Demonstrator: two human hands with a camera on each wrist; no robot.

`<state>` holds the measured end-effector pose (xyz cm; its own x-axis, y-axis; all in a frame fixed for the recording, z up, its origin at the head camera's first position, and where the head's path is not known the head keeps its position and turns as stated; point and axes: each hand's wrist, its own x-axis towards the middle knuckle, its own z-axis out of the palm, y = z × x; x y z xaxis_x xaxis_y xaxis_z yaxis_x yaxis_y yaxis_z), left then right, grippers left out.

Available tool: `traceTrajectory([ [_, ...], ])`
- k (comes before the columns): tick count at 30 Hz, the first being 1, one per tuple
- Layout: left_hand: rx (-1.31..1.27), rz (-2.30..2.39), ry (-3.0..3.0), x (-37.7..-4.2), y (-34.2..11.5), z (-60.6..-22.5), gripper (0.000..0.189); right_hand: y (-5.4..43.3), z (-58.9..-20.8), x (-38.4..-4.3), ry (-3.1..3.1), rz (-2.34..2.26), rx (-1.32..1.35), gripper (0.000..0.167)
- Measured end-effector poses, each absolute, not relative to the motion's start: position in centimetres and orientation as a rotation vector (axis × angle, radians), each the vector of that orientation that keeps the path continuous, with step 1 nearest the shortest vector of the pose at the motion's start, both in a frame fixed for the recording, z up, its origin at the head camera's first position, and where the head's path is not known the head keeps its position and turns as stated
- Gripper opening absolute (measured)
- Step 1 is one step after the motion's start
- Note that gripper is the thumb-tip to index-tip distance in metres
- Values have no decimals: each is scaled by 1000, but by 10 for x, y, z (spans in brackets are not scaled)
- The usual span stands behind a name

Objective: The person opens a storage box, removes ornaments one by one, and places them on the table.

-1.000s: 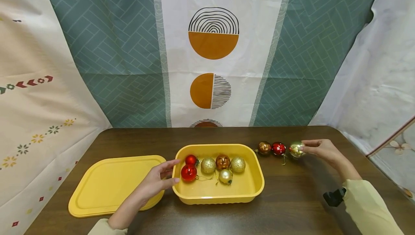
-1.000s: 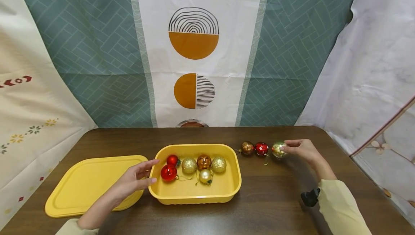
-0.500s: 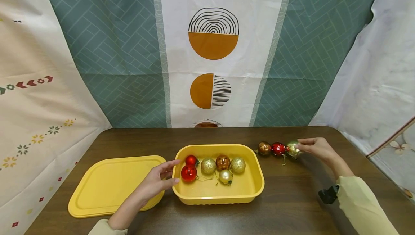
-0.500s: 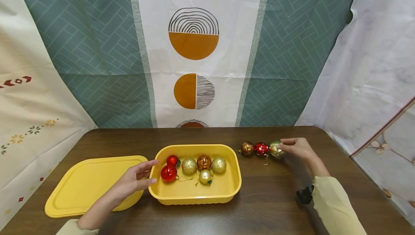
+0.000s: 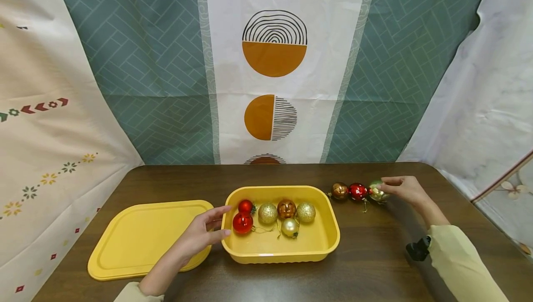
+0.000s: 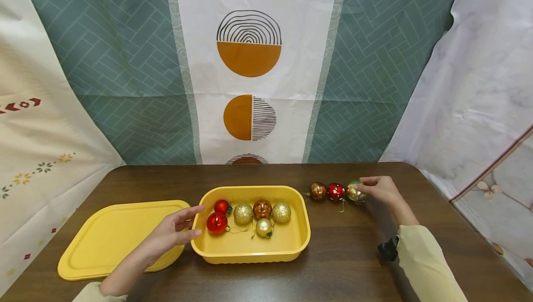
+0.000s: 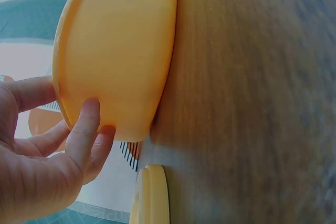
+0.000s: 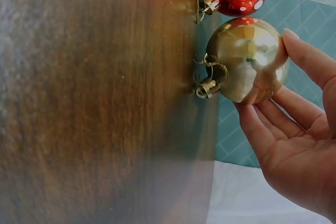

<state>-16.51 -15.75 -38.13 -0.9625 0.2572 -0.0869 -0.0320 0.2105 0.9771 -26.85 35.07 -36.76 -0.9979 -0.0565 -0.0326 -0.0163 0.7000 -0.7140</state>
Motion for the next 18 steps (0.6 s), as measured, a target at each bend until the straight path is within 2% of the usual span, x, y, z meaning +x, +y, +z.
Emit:
traceTrajectory([
  [10,197,1819,2264,-165,-157,-380,59,347,-370,-270,2896,-1173,-75,58],
  [18,188,1813,2270,-165,-156,-379,59,348,-368,-269,2893,-1195,-41,63],
])
